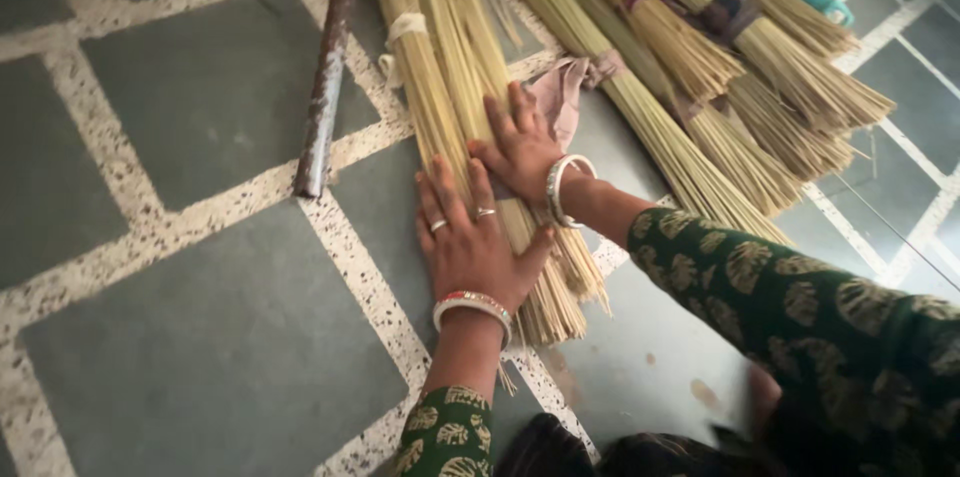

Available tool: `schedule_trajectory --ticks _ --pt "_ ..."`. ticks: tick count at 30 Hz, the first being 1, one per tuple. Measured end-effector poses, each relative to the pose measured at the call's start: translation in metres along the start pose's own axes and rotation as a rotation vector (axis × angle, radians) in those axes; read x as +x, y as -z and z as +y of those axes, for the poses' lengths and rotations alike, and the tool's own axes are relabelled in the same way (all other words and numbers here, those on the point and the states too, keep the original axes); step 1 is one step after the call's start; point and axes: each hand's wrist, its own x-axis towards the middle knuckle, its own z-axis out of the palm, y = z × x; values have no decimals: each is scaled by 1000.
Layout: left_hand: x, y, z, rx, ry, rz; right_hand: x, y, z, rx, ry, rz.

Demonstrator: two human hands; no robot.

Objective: The person organizes several brooms against a wall, uses a small hand broom to sweep debris into a dustpan, and then uses a larger yellow floor squeegee to move dirt across the tiled floor.

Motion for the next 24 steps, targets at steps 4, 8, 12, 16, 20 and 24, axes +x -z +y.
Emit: schedule_trajectory --ticks 4,8,12,16,20,24 --pt "2 -5 -4 21 -7 58 1 -5 6 55 138 64" --pt "3 -11 1 76 -15 13 0 -12 10 32 89 90" --pt "3 -10 18 121 94 -72 -5 2 6 9 240 157" --pt "-9 -26 33 215 113 -68 -40 28 19 189 56 -45" --pt "-10 -61 67 133 128 104 -67 51 45 250 236 61" --pt "-11 -91 111 140 143 114 -79 96 92 172 201 92"
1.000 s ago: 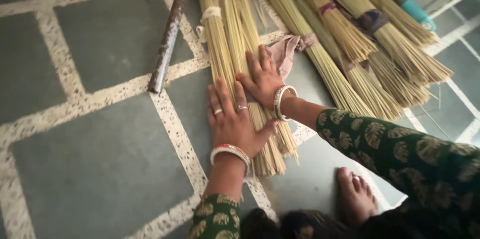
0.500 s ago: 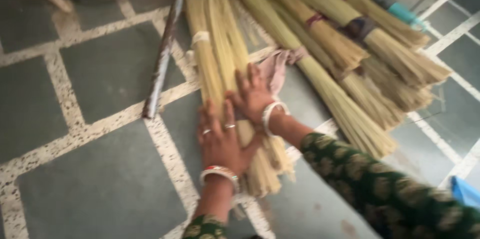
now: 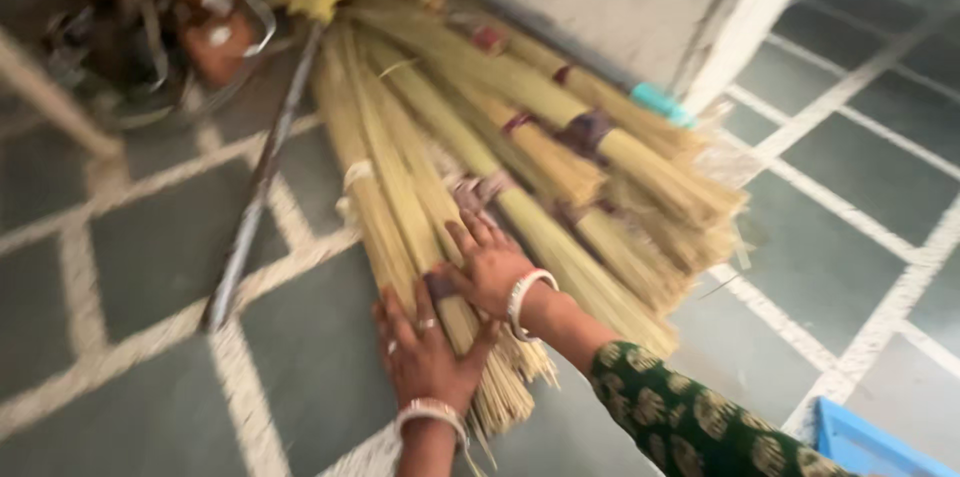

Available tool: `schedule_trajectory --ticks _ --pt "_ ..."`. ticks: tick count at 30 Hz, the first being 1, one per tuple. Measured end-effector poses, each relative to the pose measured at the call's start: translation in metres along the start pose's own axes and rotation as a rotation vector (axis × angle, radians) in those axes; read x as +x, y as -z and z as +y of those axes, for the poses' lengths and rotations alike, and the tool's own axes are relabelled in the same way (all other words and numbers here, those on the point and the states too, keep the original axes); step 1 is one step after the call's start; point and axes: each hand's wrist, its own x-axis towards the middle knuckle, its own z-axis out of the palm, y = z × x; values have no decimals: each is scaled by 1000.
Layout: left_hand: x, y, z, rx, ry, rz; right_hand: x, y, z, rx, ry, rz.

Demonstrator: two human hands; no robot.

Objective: The person organizes several brooms against a wall, uses a small hand broom to sweep debris into a dustpan, and then uses a larger yellow floor squeegee to move dirt across the tiled floor.

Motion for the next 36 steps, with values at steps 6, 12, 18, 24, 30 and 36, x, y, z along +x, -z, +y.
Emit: schedule_trajectory --ticks 6,12,18,24,30,36 --pt "3 -21 16 128 35 -24 -38 70 65 -254 -216 200" --pt "3 -33 11 207 124 -143 -56 59 46 -68 -584 -208" --pt "3 -35 -3 87 37 -61 -46 27 38 92 -458 -16" --pt "1 -35 1 104 67 -12 -35 93 17 -160 -485 -425" --pt "5 -40 -8 145 50 -64 -73 89 26 -47 -435 -28" --pt "-2 -50 -16 6 -122 223 -153 37 44 63 -357 381"
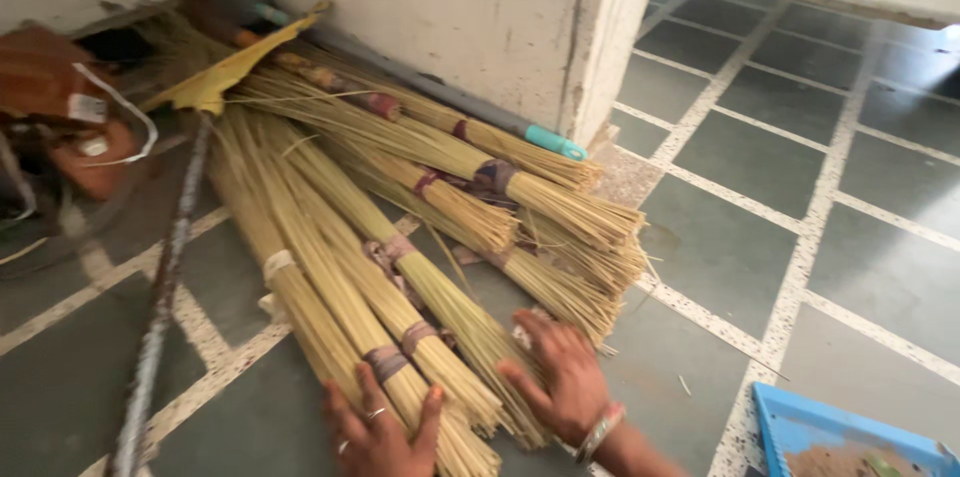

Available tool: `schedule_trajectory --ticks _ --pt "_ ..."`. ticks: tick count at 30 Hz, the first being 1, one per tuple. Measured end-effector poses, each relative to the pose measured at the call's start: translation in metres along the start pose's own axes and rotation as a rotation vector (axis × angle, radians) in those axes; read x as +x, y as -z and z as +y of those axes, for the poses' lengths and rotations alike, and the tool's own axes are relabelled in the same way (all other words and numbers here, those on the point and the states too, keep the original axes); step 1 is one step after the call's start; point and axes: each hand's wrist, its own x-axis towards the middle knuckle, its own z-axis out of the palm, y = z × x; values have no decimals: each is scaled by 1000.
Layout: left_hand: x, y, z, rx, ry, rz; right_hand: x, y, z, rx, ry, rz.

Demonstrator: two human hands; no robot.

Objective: The person organizes several brooms against a wall, uses a small hand broom to sweep debris into a dustpan, and then uses a larger yellow floor squeegee to move dirt across the tiled floor.

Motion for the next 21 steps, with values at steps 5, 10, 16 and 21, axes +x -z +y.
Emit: schedule_trajectory --ticks 5,10,16,21 --pt "1 -1 -2 -28 -49 36 -21 -57 -10 433 -348 475" --pt "3 7 7 -11 -4 -51 -4 -74 -28 487 -562 477" --pt "4 4 14 89 44 -19 1 -75 -31 158 -329 515" --pt "6 4 -4 18 101 -184 -3 -61 -23 261 -400 489"
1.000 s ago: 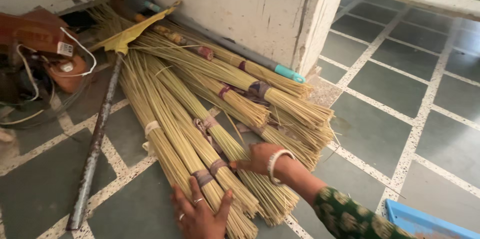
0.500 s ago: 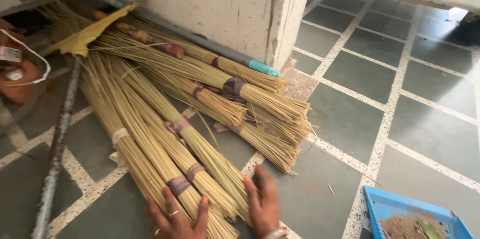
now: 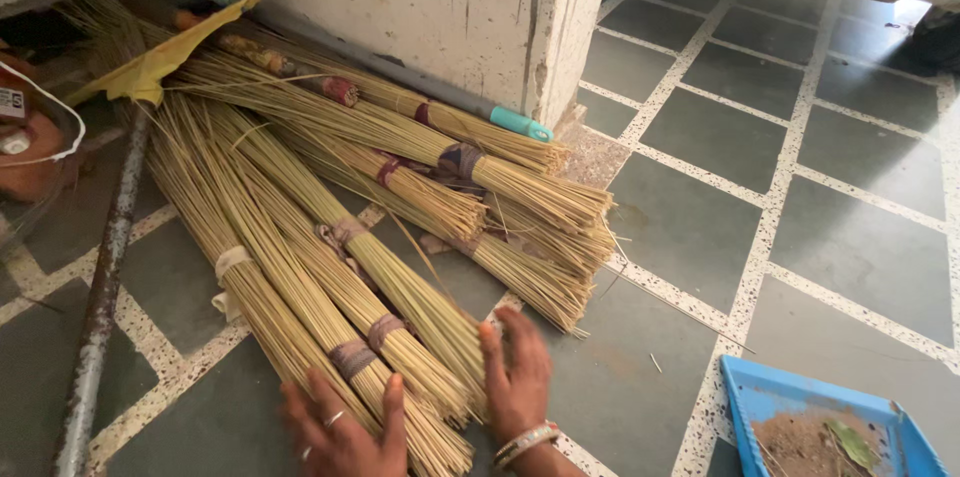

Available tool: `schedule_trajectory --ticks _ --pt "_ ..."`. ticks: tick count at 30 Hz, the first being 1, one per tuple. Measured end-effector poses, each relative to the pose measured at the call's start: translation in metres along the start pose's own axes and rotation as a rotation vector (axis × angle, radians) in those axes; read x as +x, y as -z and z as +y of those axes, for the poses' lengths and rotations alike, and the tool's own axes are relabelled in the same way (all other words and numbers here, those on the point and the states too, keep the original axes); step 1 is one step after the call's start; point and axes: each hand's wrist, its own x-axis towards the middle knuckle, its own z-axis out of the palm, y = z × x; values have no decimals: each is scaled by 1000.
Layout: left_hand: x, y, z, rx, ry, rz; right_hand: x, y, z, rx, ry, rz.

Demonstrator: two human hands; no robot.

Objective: The person organizes several brooms against a wall, uses a small hand broom to sweep debris into a dustpan, and then uses a larger yellow floor squeegee to move dirt across the tiled floor.

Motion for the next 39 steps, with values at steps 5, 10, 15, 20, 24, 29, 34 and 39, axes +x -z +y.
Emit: schedule_trajectory --ticks 5,10,15,20,24,29,34,39 --pt "-49 -11 -11 45 -332 261 -54 3 -2 46 223 150" --pt "-68 -34 -23 348 -397 130 -84 -10 2 19 475 193" --pt "-56 -31 -11 137 -433 120 -41 12 27 38 81 -231" --pt "-57 -15 24 51 -448 152 21 44 21 -112 227 -66" --pt "-55 -20 60 0 -400 241 70 69 13 -303 263 243" --pt "-50 -70 51 -86 -471 250 89 78 14 -440 128 -25" --pt "-31 -139 1 -34 -591 220 59 69 9 -356 222 62" --pt "-48 -114 19 -161 -639 328 59 63 3 -491 634 92"
